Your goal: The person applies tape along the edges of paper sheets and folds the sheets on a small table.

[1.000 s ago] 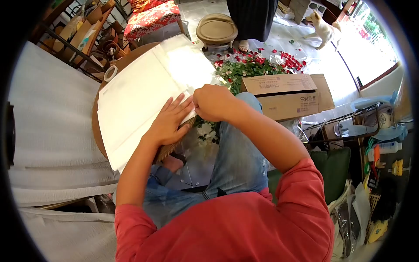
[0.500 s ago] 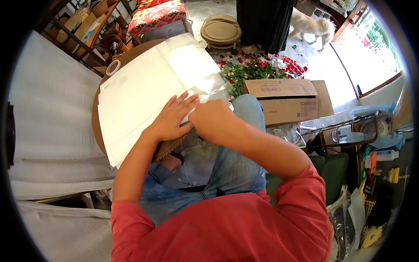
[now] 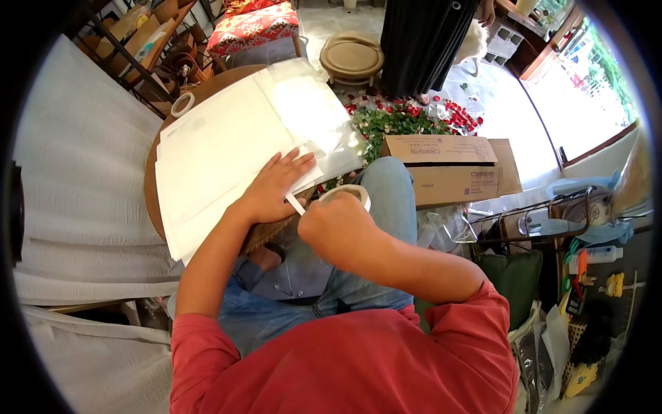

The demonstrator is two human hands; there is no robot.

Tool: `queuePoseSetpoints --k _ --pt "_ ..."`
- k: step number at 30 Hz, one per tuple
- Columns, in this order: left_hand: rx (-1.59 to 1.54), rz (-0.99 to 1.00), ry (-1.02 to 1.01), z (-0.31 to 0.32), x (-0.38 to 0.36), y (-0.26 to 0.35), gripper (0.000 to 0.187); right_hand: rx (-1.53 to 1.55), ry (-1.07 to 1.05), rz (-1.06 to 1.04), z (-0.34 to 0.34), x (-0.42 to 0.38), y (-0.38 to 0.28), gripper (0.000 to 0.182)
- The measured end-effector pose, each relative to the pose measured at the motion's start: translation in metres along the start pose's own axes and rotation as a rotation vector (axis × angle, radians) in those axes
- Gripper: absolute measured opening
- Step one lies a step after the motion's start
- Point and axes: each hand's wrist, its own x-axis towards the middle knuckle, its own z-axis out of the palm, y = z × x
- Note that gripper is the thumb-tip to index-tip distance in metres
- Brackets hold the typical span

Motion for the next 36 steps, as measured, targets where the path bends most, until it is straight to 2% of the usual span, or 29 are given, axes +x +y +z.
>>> queuePoseSetpoints --k 3,8,10,16,18,20,22,23,25,28,32,34,36 --pt "-0.019 0.007 0.013 -0.002 -0.001 -0.002 0.092 0.022 0.120 -0.042 -0.009 -0.003 -0.004 0.005" --pt "-0.199 0.019 0.062 -0.005 -0.008 -0.012 0.099 0.057 0.135 -0.020 -0.013 -0.006 -0.006 0.006" --pt "-0.125 0.039 0.059 -0.001 -0.008 -0.013 0.100 0.065 0.154 -0.030 -0.016 -0.007 -0.006 0.006" --pt "-0.071 0.066 -0.025 -0.012 -0.005 -0.017 0.105 0.091 0.056 0.060 -0.008 -0.007 -0.007 0.009" --pt "-0.203 0.131 -0.045 -0.021 -0.017 -0.017 0.105 0.228 -0.002 0.198 -0.016 -0.003 -0.001 0.013" --pt "-0.145 0.105 -0.076 -0.039 -0.031 0.000 0.105 0.275 -0.002 0.222 -0.017 0.000 0.007 0.018" --pt "0.002 -0.136 -0.013 -0.037 -0.063 0.016 0.098 0.304 -0.003 0.256 -0.017 0.001 0.011 0.020" --pt "0.004 -0.140 -0.013 -0.030 -0.078 0.018 0.098 0.306 -0.002 0.252 -0.017 0.003 0.015 0.020" --pt "0.258 -0.279 0.010 -0.018 -0.102 0.016 0.089 0.311 -0.002 0.263 -0.015 0.009 0.023 0.025" --pt "0.273 -0.321 -0.064 -0.021 -0.121 0.014 0.085 0.291 -0.133 0.304 -0.027 0.027 0.035 0.019" --pt "0.267 -0.298 -0.078 -0.030 -0.128 0.003 0.086 0.344 -0.118 0.245 -0.013 0.051 0.067 0.018" --pt "0.275 -0.234 -0.090 -0.033 -0.131 -0.003 0.087 0.451 -0.271 0.271 -0.012 0.065 0.083 0.017" --pt "0.268 -0.218 -0.088 -0.037 -0.133 -0.005 0.085 0.435 -0.231 0.215 -0.003 0.073 0.092 0.018"
